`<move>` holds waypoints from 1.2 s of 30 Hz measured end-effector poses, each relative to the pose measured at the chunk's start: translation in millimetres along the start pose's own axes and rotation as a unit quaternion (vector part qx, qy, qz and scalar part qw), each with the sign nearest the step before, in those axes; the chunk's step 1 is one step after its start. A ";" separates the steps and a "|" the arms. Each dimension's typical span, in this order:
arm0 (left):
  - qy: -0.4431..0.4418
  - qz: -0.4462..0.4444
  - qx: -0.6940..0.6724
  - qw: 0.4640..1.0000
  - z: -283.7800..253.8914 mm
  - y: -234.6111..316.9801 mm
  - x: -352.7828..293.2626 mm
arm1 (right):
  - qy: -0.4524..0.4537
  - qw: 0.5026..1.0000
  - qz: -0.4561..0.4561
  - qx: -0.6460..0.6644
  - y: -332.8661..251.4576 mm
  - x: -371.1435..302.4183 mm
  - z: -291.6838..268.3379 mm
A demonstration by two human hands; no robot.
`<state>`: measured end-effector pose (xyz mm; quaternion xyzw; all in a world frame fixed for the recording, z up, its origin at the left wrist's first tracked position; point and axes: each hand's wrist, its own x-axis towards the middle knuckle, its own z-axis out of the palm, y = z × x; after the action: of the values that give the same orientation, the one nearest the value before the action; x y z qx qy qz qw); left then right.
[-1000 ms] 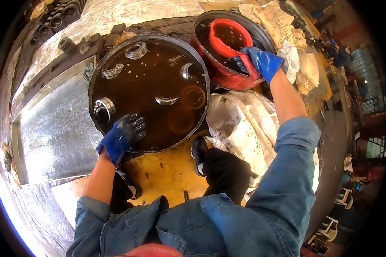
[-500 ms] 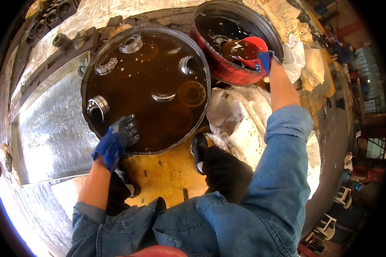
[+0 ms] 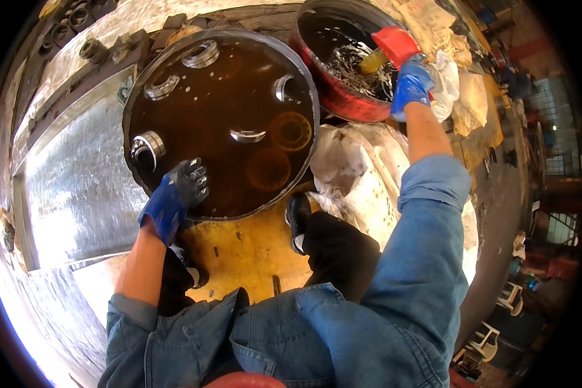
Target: The person retrieves metal parts from a white sack and places them into a large metal basin filled with dark liquid. They scrub the parts by hand and use a red plastic scoop to pour liquid over them, ensuring they are fully coated. The person handles the parts one by one, moving them between the sack and the basin.
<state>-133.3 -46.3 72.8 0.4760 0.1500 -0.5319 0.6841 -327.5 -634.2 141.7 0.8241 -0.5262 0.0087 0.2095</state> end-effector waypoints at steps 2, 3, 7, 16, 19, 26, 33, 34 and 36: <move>-0.068 0.039 -0.028 0.997 -38.4 -8.7 8.2 | -0.011 0.997 -0.032 0.071 -1.7 13.6 10.7; -0.075 0.065 0.038 0.994 -10.2 -7.1 -2.2 | -0.041 0.987 -0.021 0.153 28.7 26.4 22.8; -0.030 0.028 -0.033 0.999 -2.5 -2.5 -2.0 | -0.220 0.664 0.108 0.707 65.9 31.6 33.8; 0.030 0.014 -0.140 0.990 -13.8 1.5 -15.3 | -0.413 0.687 -0.124 0.584 -100.1 -157.8 -119.1; -0.063 0.045 -0.130 0.988 -13.7 5.9 -30.2 | -0.445 0.698 -0.140 0.544 -154.1 -209.3 -136.1; -0.228 -0.057 -0.492 0.838 -142.2 -34.2 81.6 | -0.271 0.813 -0.391 0.336 -216.9 -259.5 -85.7; -0.183 -0.101 -0.648 0.732 -204.4 -29.2 96.1 | -0.227 0.854 -0.424 0.199 -240.5 -315.9 -137.3; -0.206 -0.133 -0.661 0.709 -181.5 -29.3 95.5 | -0.215 0.853 -0.436 0.190 -230.7 -315.2 -125.7; -0.155 -0.109 -0.673 0.715 -102.8 -26.2 62.2 | -0.230 0.876 -0.392 0.165 -201.4 -313.8 -105.5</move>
<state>-100.9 1.2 -35.9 -0.2189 0.4107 -0.4280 0.7747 -270.3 -253.6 96.5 0.9642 -0.1847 -0.1768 -0.0703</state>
